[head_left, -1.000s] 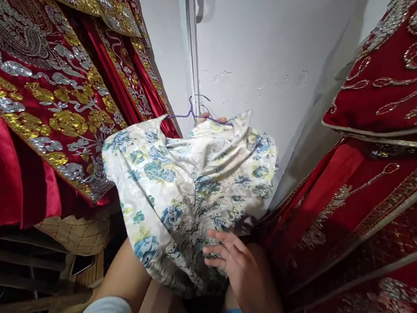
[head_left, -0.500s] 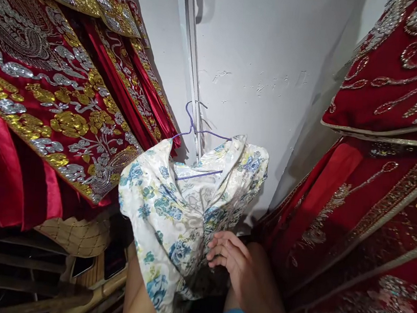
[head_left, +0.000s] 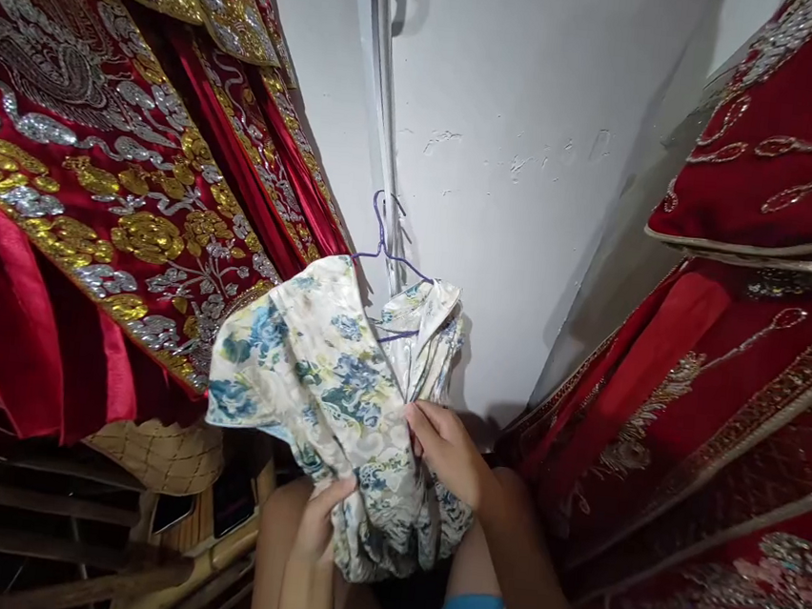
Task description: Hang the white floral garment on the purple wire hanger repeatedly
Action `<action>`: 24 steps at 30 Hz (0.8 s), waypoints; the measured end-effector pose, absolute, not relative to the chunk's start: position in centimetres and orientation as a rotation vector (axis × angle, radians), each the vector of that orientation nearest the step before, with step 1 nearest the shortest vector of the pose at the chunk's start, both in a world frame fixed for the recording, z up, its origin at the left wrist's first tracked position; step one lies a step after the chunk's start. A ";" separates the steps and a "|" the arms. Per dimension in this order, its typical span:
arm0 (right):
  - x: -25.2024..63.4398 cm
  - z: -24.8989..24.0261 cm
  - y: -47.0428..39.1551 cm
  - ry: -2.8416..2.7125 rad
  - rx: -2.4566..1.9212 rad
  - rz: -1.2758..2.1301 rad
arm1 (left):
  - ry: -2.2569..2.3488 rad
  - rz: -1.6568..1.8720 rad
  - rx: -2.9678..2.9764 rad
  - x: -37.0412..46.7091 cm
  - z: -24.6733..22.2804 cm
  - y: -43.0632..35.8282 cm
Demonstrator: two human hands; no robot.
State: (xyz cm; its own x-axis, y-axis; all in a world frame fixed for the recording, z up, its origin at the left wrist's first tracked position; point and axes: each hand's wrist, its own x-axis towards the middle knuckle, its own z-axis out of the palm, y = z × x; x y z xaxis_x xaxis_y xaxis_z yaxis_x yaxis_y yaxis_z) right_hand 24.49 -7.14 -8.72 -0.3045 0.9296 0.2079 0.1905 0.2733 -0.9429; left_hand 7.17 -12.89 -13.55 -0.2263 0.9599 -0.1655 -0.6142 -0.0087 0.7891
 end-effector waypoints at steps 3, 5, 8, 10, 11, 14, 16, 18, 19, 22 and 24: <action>24.0 -9.2 -7.5 -1.621 -1.011 1.076 | 0.901 1.320 0.459 7.1 -14.0 -13.3; 24.0 -9.6 -7.6 -1.586 -0.998 1.092 | 0.878 1.260 0.435 7.4 -14.0 -13.4; 24.6 -9.9 -7.7 -1.490 -0.989 1.152 | 0.892 1.274 0.398 7.7 -14.2 -12.9; 25.1 -10.2 -8.1 -1.383 -0.980 1.155 | 0.959 1.353 0.326 7.8 -14.7 -12.2; 25.4 -10.3 -8.3 -1.325 -0.968 1.149 | 1.010 1.429 0.286 7.8 -15.0 -11.8; 25.6 -10.5 -9.4 -1.207 -0.946 1.181 | 1.229 1.809 0.284 7.9 -16.0 -11.0; 25.4 -10.5 -10.2 -1.214 -0.958 1.229 | 1.406 2.098 0.510 8.3 -16.3 -11.1; 24.8 -10.2 -10.9 -1.264 -0.956 1.268 | 1.533 2.255 0.875 9.0 -16.1 -11.5; 24.5 -10.0 -11.1 -1.293 -0.947 1.279 | 1.546 2.223 1.080 9.5 -16.0 -11.8; 23.7 -9.2 -11.4 -1.359 -0.905 1.291 | 1.456 1.887 1.493 10.9 -15.6 -12.1; 23.6 -8.7 -11.3 -1.394 -0.889 1.290 | 1.422 1.762 1.550 11.6 -15.7 -12.0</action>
State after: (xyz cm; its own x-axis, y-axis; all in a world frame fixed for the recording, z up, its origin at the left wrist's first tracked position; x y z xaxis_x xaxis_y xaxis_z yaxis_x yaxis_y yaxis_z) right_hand 23.57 -11.25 -8.73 -0.2322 0.9552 0.1833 -0.1090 0.1617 -0.9808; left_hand 11.65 -12.00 -15.70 -0.3087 0.8113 0.4965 0.3141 -0.4058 0.8583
